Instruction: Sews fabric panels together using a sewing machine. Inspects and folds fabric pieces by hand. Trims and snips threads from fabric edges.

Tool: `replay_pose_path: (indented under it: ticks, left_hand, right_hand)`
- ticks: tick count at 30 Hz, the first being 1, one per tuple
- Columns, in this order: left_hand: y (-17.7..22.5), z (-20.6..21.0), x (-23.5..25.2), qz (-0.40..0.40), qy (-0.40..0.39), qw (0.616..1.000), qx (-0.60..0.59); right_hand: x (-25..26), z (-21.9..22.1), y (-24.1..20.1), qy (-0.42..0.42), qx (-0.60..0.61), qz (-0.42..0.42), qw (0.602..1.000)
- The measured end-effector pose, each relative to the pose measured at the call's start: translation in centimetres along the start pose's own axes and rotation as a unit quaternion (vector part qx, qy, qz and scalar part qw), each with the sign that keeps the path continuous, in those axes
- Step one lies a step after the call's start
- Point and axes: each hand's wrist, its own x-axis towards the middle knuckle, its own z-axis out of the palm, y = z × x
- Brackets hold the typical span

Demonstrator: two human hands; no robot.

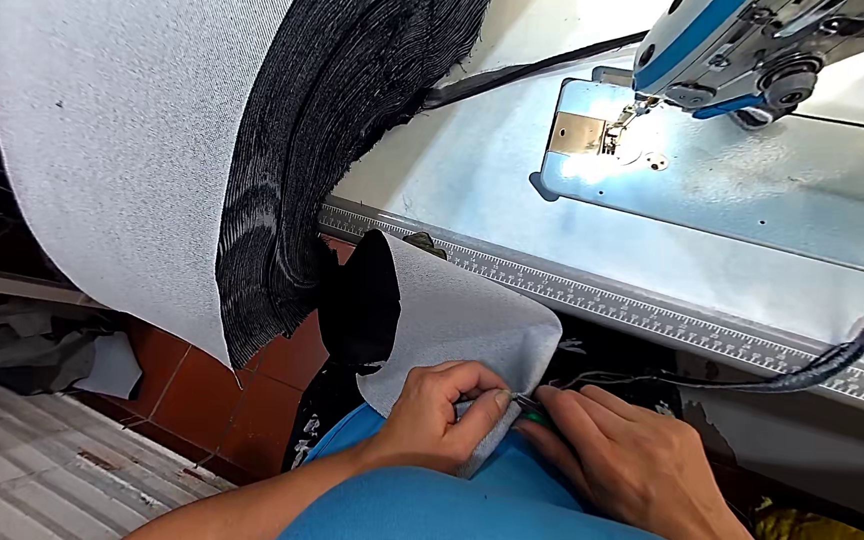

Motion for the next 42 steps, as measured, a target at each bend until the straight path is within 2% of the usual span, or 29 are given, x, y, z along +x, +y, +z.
replay_pose_path:
  ticks: [4,7,10,13,16,19,22,24,25,28,30,35,39,42]
  left_hand:
    - [-0.2,0.0,0.0,0.017,-0.011,1.0,0.009]
    - [-0.2,0.0,0.0,0.015,-0.01,1.0,0.005]
    - [-0.2,-0.2,0.1,0.005,-0.006,1.0,-0.012]
    - [-0.3,-0.3,0.1,0.001,-0.012,1.0,-0.024]
    - [-0.4,-0.3,0.2,0.002,-0.02,0.999,-0.027]
    - [-0.2,-0.3,0.4,-0.004,-0.021,0.999,-0.029]
    - [0.2,-0.3,0.5,-0.027,-0.008,0.999,-0.034]
    - [0.2,-0.2,0.5,0.031,0.038,0.998,0.032]
    - [0.1,-0.2,0.6,0.096,0.066,0.989,0.093]
    - [-0.7,-0.8,1.2,0.308,0.104,0.914,0.242]
    - [-0.9,-1.7,1.4,0.387,0.077,0.874,0.284]
    - [-0.2,-2.9,1.8,0.438,0.01,0.837,0.327]
    - [0.0,-2.6,1.9,0.449,-0.013,0.826,0.341]
    - [0.1,-2.6,2.1,0.461,-0.024,0.817,0.345]
  right_hand:
    - [0.2,-0.3,0.0,-0.004,-0.03,-0.03,0.999]
    - [0.1,-0.4,0.1,0.001,-0.016,-0.021,1.0]
    - [-0.2,-1.1,0.9,-0.004,0.073,0.073,0.995]
    - [-0.3,-1.4,2.4,-0.016,0.24,0.156,0.958]
    - [-0.2,-0.3,3.1,-0.062,0.345,0.153,0.924]
    - [0.2,0.6,2.8,-0.099,0.357,0.146,0.917]
    - [0.4,0.8,2.8,-0.095,0.353,0.143,0.92]
    - [0.3,0.7,2.9,-0.069,0.316,0.118,0.939]
    - [0.3,0.8,2.9,-0.048,0.294,0.102,0.949]
    - [0.3,1.3,2.4,0.01,0.263,0.089,0.961]
    - [0.1,1.2,2.4,0.01,0.277,0.117,0.954]
    - [-0.5,-1.5,2.3,-0.095,0.33,0.203,0.917]
    - [-0.1,-3.0,1.4,-0.128,0.273,0.164,0.939]
    - [0.4,-3.2,1.1,-0.122,0.183,0.123,0.968]
